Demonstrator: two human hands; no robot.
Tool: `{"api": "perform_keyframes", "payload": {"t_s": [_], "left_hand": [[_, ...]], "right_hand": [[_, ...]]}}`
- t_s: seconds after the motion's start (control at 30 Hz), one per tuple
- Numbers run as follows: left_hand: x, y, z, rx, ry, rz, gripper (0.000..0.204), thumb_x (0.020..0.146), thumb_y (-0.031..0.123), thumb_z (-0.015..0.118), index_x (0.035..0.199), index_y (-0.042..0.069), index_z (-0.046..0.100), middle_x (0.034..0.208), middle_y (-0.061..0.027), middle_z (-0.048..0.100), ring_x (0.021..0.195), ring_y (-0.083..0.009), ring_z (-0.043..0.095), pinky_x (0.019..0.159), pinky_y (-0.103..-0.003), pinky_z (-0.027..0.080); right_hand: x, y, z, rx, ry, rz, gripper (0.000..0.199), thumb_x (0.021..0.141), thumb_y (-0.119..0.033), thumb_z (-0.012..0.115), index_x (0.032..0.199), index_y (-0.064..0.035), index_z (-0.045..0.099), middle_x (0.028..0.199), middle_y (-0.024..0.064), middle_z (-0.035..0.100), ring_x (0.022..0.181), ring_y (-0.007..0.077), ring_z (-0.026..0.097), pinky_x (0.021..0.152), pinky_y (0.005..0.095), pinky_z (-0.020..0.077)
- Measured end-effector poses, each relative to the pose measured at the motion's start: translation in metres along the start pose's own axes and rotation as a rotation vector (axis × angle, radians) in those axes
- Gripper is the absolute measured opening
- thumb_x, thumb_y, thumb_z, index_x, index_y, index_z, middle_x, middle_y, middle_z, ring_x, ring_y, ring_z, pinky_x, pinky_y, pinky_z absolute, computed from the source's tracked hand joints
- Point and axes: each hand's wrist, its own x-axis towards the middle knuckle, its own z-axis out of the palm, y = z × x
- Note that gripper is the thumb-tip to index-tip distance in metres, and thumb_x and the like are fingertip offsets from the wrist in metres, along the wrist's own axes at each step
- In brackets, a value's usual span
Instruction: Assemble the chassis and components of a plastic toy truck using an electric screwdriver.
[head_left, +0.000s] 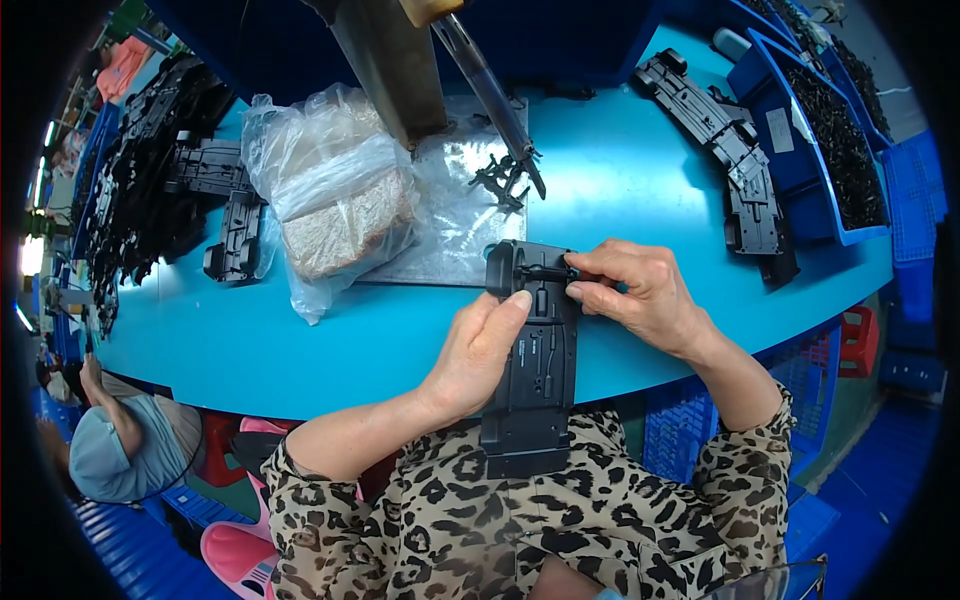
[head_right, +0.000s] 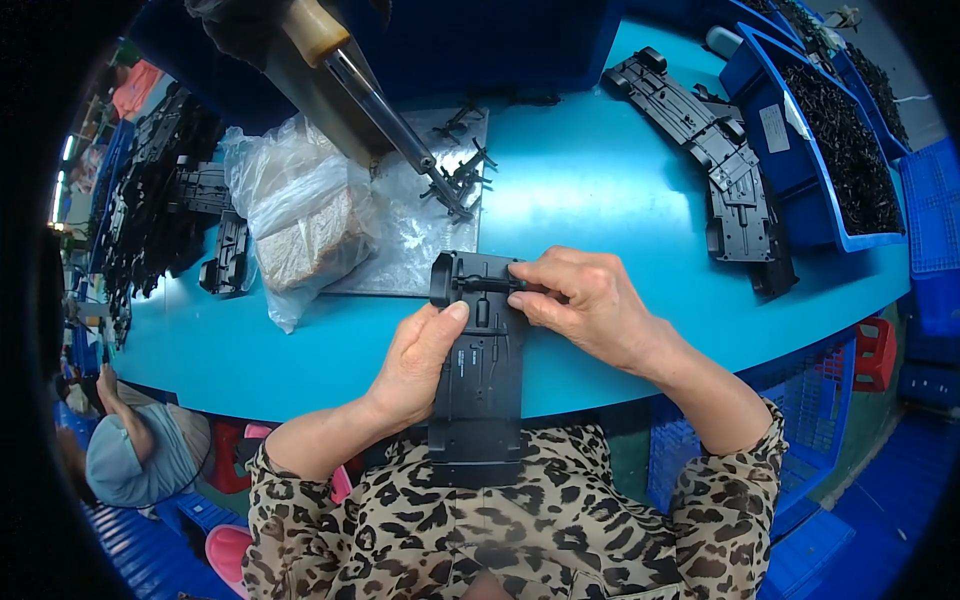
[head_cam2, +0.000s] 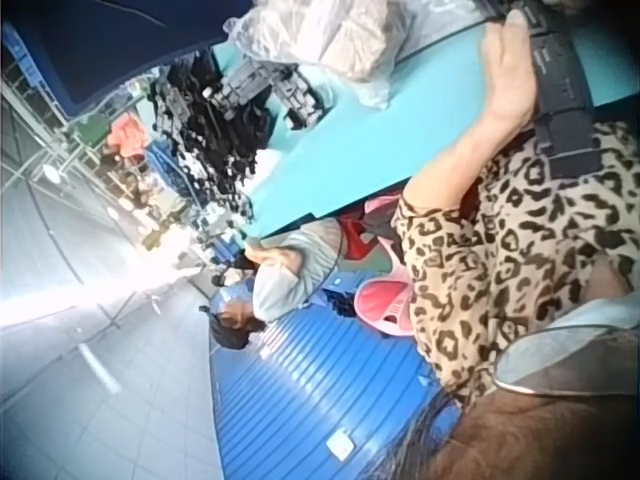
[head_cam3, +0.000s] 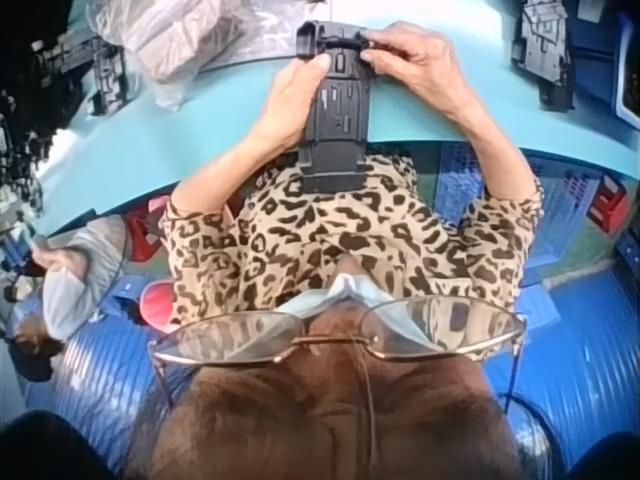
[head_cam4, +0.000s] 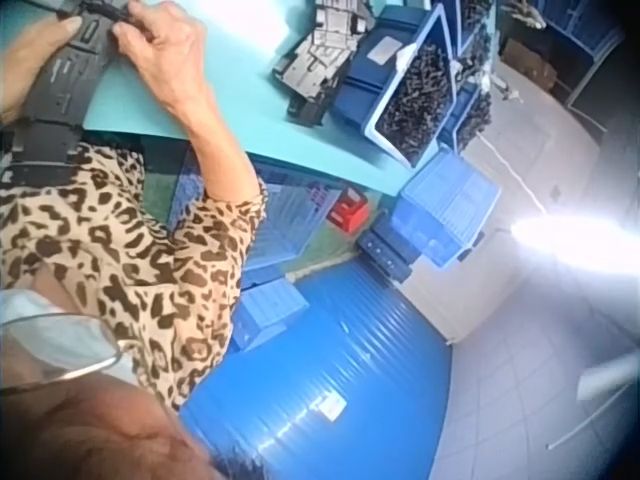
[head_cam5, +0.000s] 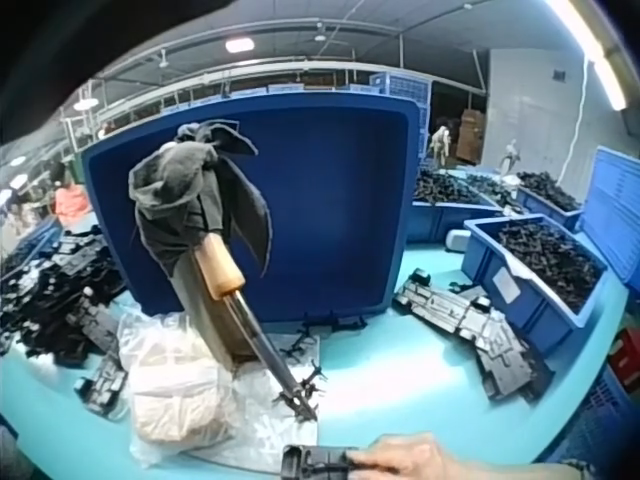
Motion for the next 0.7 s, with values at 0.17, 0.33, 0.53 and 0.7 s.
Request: {"api": "perform_keyframes", "payload": {"t_s": [0.17, 0.33, 0.53, 0.7], "left_hand": [[-0.002, 0.006, 0.004, -0.026, 0.017, -0.001, 0.030, 0.087, 0.022, 0.038, 0.098, -0.004, 0.049, 0.083, -0.0080, 0.057, 0.066, -0.0102, 0.056, 0.058, -0.022, 0.048], [-0.003, 0.013, 0.006, -0.140, -0.005, -0.063, 0.030, 0.087, 0.022, 0.039, 0.097, -0.004, 0.049, 0.082, -0.0082, 0.057, 0.064, -0.0105, 0.057, 0.056, -0.023, 0.049], [-0.006, 0.024, 0.010, -0.263, -0.064, -0.078, 0.031, 0.087, 0.024, 0.039, 0.096, -0.004, 0.049, 0.080, -0.0084, 0.056, 0.064, -0.0111, 0.057, 0.056, -0.024, 0.050], [-0.006, 0.022, 0.010, -0.298, -0.075, -0.084, 0.032, 0.087, 0.024, 0.039, 0.095, -0.004, 0.049, 0.080, -0.0085, 0.056, 0.063, -0.0112, 0.057, 0.056, -0.024, 0.049]], "right_hand": [[0.003, 0.002, -0.005, -0.194, -0.028, -0.237, 0.025, 0.071, -0.005, 0.063, 0.094, 0.0040, 0.057, 0.069, 0.0104, 0.055, 0.054, 0.0161, 0.053, 0.044, 0.0267, 0.0409], [0.003, -0.002, -0.004, -0.220, -0.040, -0.207, 0.026, 0.071, -0.006, 0.063, 0.094, 0.0036, 0.057, 0.069, 0.0111, 0.056, 0.055, 0.0170, 0.053, 0.045, 0.0274, 0.0411], [0.004, -0.003, -0.002, -0.085, -0.009, -0.087, 0.023, 0.070, -0.005, 0.063, 0.090, 0.0035, 0.058, 0.068, 0.0113, 0.056, 0.054, 0.0166, 0.054, 0.045, 0.0254, 0.0416], [0.008, -0.005, -0.009, -0.237, -0.076, -0.226, 0.023, 0.068, -0.005, 0.064, 0.088, 0.0034, 0.058, 0.067, 0.0110, 0.055, 0.051, 0.0179, 0.053, 0.042, 0.0261, 0.0404]]}}
